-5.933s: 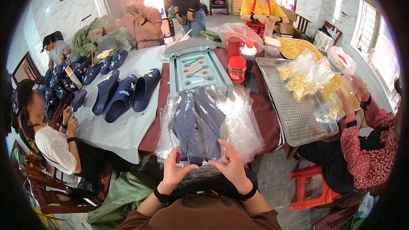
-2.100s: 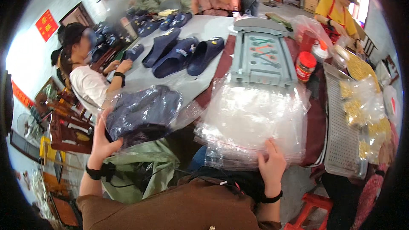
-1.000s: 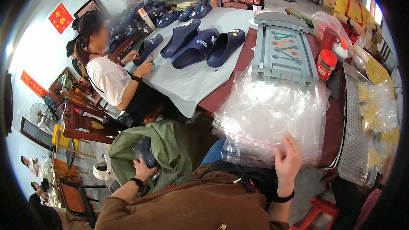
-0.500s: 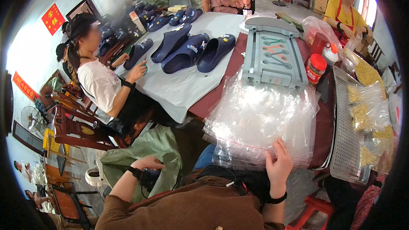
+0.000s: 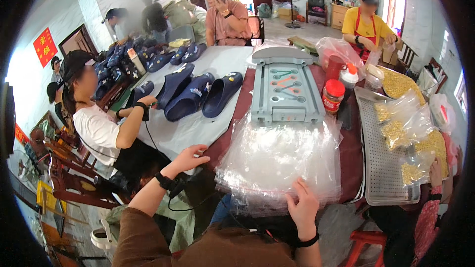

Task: The recorder is placing blue foam slippers into clear plastic bags in a shoe manufacturing facility.

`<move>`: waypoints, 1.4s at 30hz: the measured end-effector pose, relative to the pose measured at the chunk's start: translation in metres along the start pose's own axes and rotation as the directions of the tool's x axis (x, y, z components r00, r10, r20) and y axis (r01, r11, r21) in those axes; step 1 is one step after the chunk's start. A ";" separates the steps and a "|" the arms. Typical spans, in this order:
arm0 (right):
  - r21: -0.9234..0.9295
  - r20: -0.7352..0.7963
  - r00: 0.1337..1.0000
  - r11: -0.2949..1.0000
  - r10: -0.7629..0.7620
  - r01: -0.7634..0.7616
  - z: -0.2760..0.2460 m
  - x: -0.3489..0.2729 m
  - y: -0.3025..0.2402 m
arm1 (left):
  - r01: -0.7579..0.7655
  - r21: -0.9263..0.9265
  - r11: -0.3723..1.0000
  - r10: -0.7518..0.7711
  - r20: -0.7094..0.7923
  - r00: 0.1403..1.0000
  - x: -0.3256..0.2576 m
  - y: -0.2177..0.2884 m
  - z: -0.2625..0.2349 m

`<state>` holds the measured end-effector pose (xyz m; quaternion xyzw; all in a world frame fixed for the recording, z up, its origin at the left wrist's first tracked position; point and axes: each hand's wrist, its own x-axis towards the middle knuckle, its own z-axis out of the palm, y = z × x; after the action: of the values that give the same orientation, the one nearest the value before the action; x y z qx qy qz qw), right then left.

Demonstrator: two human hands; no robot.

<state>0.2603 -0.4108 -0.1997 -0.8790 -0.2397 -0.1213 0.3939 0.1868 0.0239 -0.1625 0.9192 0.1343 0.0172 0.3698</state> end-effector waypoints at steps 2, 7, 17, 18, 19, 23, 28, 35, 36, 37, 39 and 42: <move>0.031 0.032 0.997 0.997 0.072 -0.073 -0.001 0.000 -0.001 | -0.004 0.010 1.000 0.005 -0.121 0.993 0.030 -0.008 0.006; -0.048 -0.031 0.999 0.998 -0.045 0.043 -0.001 -0.002 0.004 | 0.018 0.023 1.000 -0.006 -0.437 0.899 0.111 -0.045 0.002; -0.099 -0.050 0.995 0.992 -0.090 0.085 0.004 -0.001 0.009 | 0.199 -0.111 0.974 -0.227 -0.551 0.803 0.193 -0.063 -0.031; -0.105 -0.056 0.995 0.991 -0.086 0.080 0.003 0.000 0.008 | 0.275 -0.057 0.960 -0.269 -0.464 0.844 0.195 -0.059 -0.030; -0.075 -0.039 0.999 0.997 -0.035 0.032 0.002 0.000 0.005 | 0.343 0.007 0.939 -0.316 -0.375 0.872 0.197 -0.056 -0.029; 0.002 0.015 0.993 0.993 0.119 -0.119 0.000 0.001 -0.004 | 0.396 0.247 0.884 -0.247 -0.472 0.846 0.206 -0.037 -0.004; -0.038 -0.019 0.999 0.998 0.051 -0.052 0.002 0.000 0.001 | 0.407 0.272 0.872 -0.197 -0.565 0.801 0.208 -0.034 0.005; 0.038 -0.016 0.997 0.997 0.072 -0.071 0.005 0.002 -0.003 | 0.233 0.237 0.943 -0.089 -0.495 0.864 0.216 -0.075 -0.011; 0.032 -0.015 0.996 0.996 0.085 -0.084 0.003 0.001 -0.003 | 0.176 0.233 0.956 -0.038 -0.497 0.867 0.216 -0.066 -0.004; 0.020 -0.002 0.993 0.993 0.120 -0.119 0.002 0.002 -0.005 | 0.118 0.229 0.966 0.015 -0.506 0.862 0.214 -0.055 0.001; 0.006 0.010 0.988 0.988 0.156 -0.156 0.002 0.002 -0.003 | 0.129 0.232 0.964 0.005 -0.503 0.864 0.202 -0.029 0.012; -0.028 -0.066 0.998 1.000 0.002 -0.004 0.008 0.003 0.005 | 0.196 0.288 0.937 -0.016 -0.528 0.849 0.177 -0.004 0.029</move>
<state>0.2656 -0.4068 -0.2070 -0.8803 -0.2235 -0.1532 0.3893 0.3601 0.0535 -0.1983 0.9202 0.2809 0.2203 0.1604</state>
